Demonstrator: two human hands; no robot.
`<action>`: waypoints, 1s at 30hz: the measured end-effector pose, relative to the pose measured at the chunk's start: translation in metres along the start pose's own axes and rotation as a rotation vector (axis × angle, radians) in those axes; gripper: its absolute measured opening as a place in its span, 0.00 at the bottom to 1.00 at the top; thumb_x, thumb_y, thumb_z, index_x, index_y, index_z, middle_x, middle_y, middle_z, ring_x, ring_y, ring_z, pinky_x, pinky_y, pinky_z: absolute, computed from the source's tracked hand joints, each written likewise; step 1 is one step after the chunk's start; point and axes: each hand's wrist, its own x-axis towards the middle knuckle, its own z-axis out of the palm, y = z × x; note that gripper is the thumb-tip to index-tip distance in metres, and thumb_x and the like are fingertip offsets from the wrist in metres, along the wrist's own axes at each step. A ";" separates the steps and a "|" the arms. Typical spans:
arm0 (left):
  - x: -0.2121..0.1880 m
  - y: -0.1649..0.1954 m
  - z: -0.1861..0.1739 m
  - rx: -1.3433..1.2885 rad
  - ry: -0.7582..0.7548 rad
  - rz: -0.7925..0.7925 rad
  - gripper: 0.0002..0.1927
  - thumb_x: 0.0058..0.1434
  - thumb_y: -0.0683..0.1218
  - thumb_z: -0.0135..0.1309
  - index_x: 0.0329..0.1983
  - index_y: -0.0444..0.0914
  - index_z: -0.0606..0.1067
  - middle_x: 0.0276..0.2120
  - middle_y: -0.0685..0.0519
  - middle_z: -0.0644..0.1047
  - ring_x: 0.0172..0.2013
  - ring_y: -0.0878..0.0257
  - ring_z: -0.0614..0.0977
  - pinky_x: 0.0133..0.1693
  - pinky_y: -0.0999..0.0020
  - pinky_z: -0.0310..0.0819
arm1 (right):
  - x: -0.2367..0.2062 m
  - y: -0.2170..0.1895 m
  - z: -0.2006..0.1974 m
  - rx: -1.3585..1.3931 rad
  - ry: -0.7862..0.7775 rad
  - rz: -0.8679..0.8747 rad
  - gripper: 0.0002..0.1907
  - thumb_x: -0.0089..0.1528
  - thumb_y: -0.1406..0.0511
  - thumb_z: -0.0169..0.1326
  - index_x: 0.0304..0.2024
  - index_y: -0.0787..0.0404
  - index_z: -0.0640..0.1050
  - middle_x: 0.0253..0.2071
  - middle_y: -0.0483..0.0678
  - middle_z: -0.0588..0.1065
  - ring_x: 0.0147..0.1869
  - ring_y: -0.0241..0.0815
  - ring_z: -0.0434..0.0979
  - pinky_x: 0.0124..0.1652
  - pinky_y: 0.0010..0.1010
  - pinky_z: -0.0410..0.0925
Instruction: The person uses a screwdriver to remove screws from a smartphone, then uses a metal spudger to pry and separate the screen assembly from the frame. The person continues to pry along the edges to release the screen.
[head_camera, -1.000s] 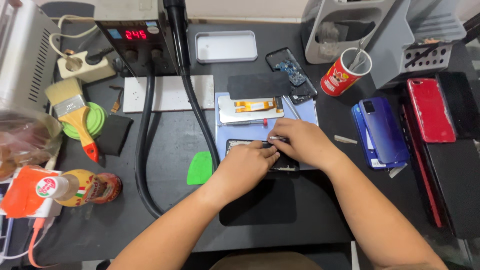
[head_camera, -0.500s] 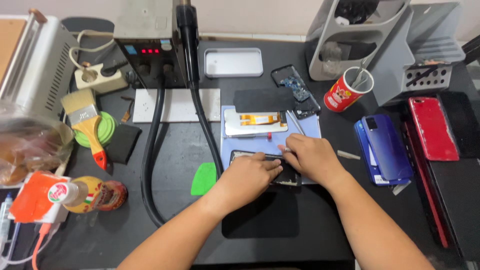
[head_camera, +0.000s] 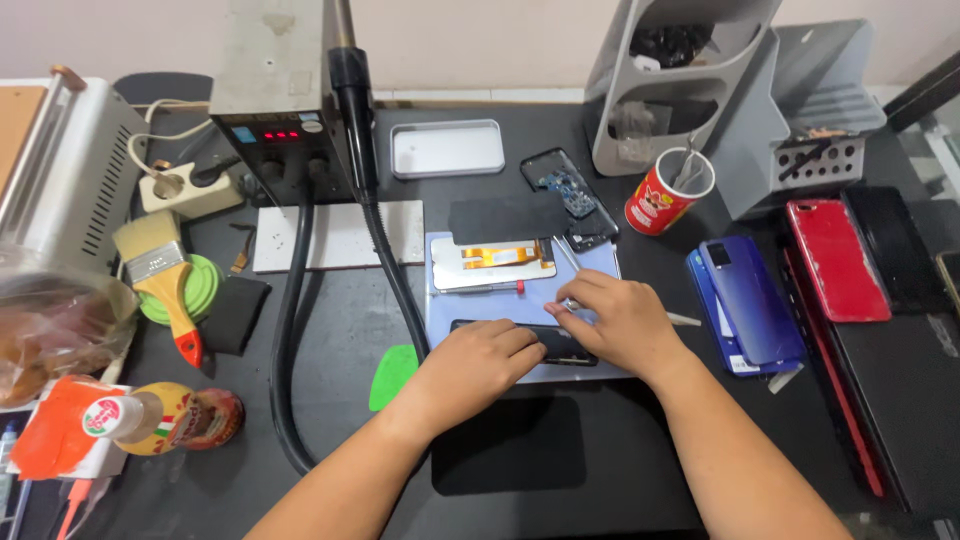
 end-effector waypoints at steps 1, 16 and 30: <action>0.000 -0.002 -0.001 -0.010 0.019 0.005 0.10 0.55 0.41 0.53 0.41 0.38 0.76 0.41 0.53 0.79 0.43 0.56 0.81 0.42 0.60 0.76 | 0.000 0.000 -0.001 0.006 0.000 0.003 0.10 0.59 0.57 0.62 0.32 0.56 0.80 0.30 0.44 0.78 0.31 0.49 0.80 0.29 0.38 0.71; -0.001 -0.007 0.000 0.068 0.057 -0.059 0.08 0.58 0.48 0.59 0.31 0.39 0.75 0.30 0.54 0.76 0.37 0.56 0.78 0.39 0.60 0.71 | 0.000 -0.003 -0.001 0.109 0.038 0.155 0.10 0.58 0.61 0.61 0.39 0.59 0.81 0.30 0.48 0.78 0.26 0.45 0.77 0.29 0.33 0.70; 0.000 0.003 -0.005 -0.007 -0.046 -0.066 0.09 0.54 0.44 0.59 0.38 0.37 0.78 0.37 0.52 0.79 0.41 0.54 0.79 0.40 0.58 0.74 | -0.008 0.003 0.008 0.397 0.267 0.256 0.11 0.68 0.67 0.50 0.52 0.64 0.75 0.29 0.48 0.73 0.30 0.39 0.73 0.34 0.29 0.67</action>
